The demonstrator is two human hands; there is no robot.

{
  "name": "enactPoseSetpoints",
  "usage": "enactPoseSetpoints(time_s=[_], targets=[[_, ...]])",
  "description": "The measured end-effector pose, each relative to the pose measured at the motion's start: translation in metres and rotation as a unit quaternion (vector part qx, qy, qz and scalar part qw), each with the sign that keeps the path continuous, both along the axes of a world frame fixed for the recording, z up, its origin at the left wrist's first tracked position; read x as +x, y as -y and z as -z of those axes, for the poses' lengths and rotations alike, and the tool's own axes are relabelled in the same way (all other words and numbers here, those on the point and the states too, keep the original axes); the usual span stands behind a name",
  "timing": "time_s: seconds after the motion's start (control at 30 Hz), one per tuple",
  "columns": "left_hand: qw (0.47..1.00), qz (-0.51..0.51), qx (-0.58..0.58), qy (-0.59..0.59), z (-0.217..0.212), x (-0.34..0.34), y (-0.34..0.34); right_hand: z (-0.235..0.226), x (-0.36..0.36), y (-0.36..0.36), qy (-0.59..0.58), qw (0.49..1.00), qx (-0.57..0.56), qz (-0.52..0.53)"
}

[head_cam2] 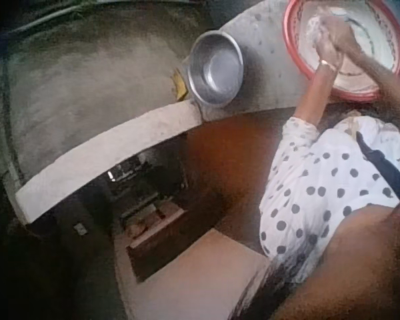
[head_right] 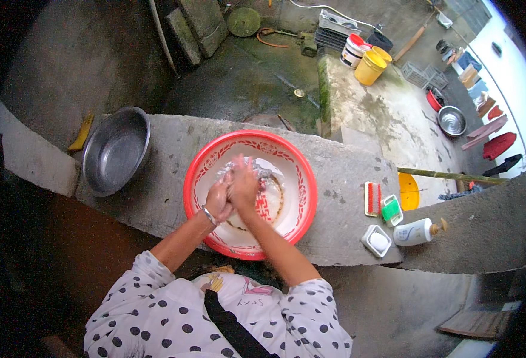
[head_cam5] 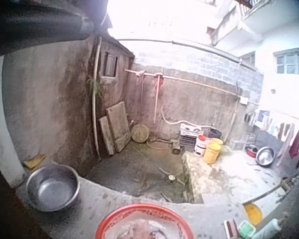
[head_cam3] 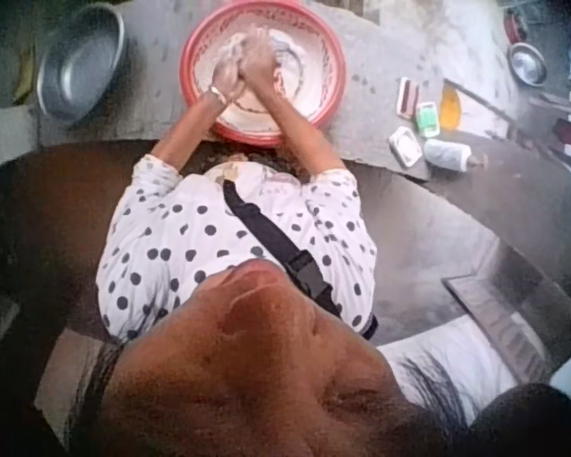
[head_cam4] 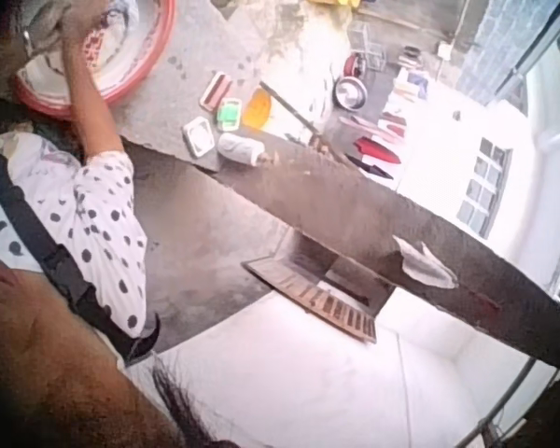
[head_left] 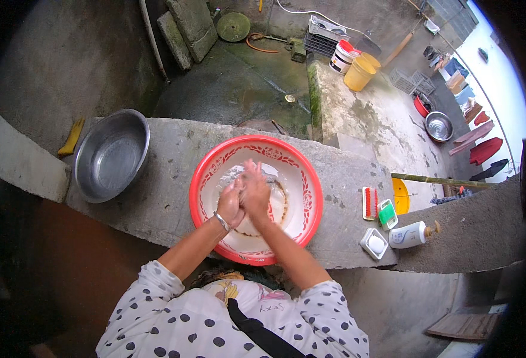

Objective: The person washes a small piece of cloth by hand in a metal basin filled with water. They use a green scrubbing brush and a bar of soap to clean the fabric, scrubbing it repeatedly. The person also rinses the basin and moves it to a concrete ledge before continuing to wash the cloth in a red plastic basin.

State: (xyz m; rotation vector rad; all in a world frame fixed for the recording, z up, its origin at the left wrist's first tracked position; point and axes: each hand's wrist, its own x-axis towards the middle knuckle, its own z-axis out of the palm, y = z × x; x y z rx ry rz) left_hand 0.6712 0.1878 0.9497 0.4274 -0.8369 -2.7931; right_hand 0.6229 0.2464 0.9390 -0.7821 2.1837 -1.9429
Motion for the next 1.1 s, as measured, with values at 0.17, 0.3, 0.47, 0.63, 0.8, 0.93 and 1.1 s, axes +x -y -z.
enactPoseSetpoints(time_s=[0.17, 0.3, 0.47, 0.63, 0.8, 0.93, 1.1], targets=[[0.996, 0.077, -0.018, 0.037, 0.002, 0.000, 0.013, 0.006, -0.037, 0.001, 0.211, 0.972, -0.101, -0.028], [0.996, 0.079, -0.035, 0.003, 0.002, -0.001, 0.018, 0.003, -0.019, 0.001, 0.301, 0.940, -0.158, -0.016], [0.997, -0.038, -0.041, 0.044, 0.032, 0.000, 0.016, -0.005, 0.027, 0.007, 0.239, 0.955, -0.169, 0.044], [0.993, -0.060, 0.101, 0.005, 0.000, -0.005, 0.005, -0.010, 0.028, 0.007, 0.023, 0.995, -0.099, 0.019], [0.997, -0.077, 0.026, 0.004, 0.032, -0.008, -0.003, 0.001, -0.014, 0.003, 0.081, 0.994, -0.078, 0.015], [0.997, -0.071, 0.026, 0.021, 0.028, 0.001, 0.012, -0.015, 0.033, -0.001, 0.032, 0.999, -0.021, 0.004], [0.995, -0.075, 0.061, 0.021, 0.034, -0.003, -0.009, 0.009, -0.021, -0.004, 0.168, 0.982, -0.081, -0.015]])
